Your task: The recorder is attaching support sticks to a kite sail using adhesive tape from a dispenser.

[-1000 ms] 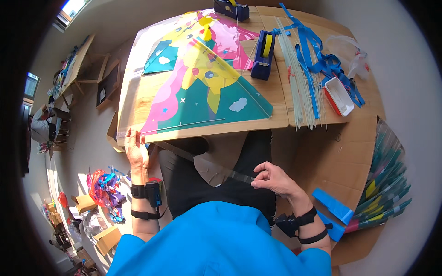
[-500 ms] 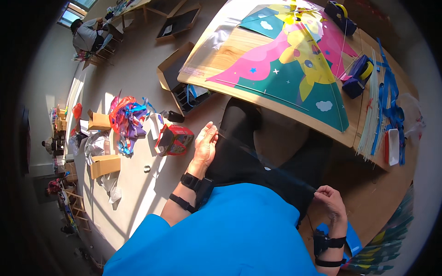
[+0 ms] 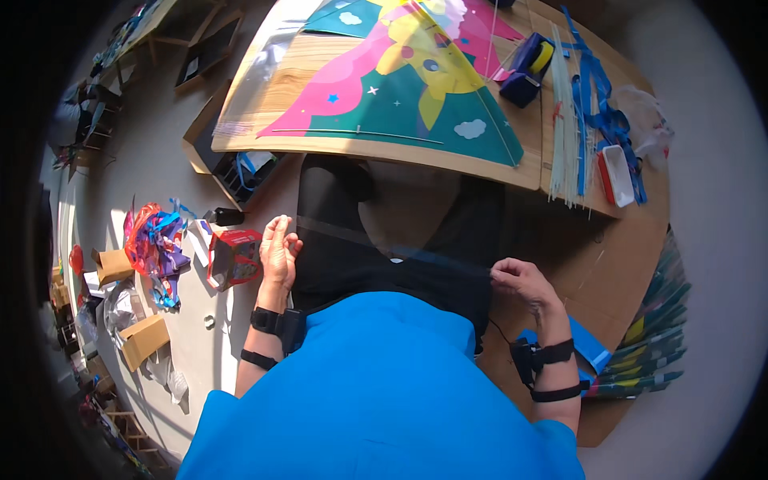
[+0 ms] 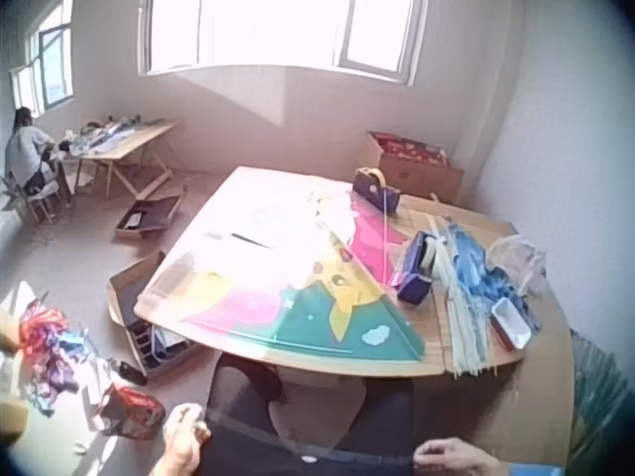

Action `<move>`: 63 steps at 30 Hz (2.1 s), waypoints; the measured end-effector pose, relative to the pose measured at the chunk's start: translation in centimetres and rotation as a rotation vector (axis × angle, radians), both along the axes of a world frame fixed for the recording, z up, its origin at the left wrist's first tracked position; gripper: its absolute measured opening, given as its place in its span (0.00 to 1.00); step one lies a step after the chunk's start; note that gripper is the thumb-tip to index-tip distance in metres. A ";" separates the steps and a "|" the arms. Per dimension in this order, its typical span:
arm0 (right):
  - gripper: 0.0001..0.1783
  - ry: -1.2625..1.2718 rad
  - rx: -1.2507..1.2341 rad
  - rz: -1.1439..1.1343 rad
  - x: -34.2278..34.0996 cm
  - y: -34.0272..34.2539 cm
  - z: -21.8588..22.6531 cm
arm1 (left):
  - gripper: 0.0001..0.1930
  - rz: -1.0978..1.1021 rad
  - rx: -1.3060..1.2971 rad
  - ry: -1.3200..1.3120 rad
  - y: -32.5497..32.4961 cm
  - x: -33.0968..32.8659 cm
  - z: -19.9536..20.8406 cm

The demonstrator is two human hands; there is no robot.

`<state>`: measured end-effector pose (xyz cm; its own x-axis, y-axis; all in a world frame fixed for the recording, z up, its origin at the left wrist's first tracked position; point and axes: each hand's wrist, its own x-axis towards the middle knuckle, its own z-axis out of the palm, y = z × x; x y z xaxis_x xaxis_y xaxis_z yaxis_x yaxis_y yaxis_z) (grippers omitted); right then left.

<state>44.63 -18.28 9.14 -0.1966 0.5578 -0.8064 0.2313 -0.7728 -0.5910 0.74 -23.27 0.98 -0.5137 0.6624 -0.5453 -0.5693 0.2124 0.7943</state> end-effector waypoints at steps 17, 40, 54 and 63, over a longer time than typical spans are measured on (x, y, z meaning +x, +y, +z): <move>0.18 -0.098 0.312 -0.296 -5.7 7.0 -2.5 | 0.10 0.052 0.097 0.479 5.2 -5.9 0.7; 0.11 -0.273 0.687 -0.355 -11.2 17.9 -8.1 | 0.09 0.035 0.060 0.540 16.1 -11.2 -3.8; 0.10 -0.381 0.638 -0.229 -10.5 18.5 -9.8 | 0.10 0.070 -0.044 0.862 17.8 -9.7 -3.4; 0.11 -0.329 0.617 -0.254 -10.8 18.7 -8.8 | 0.10 0.168 0.017 0.577 18.1 -9.5 -2.2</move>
<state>33.85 0.47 0.31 0.1964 0.9243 -0.3272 0.3291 -0.3764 -0.8660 -8.75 -5.20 -1.26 -0.8222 0.5525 -0.1370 -0.0699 0.1409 0.9876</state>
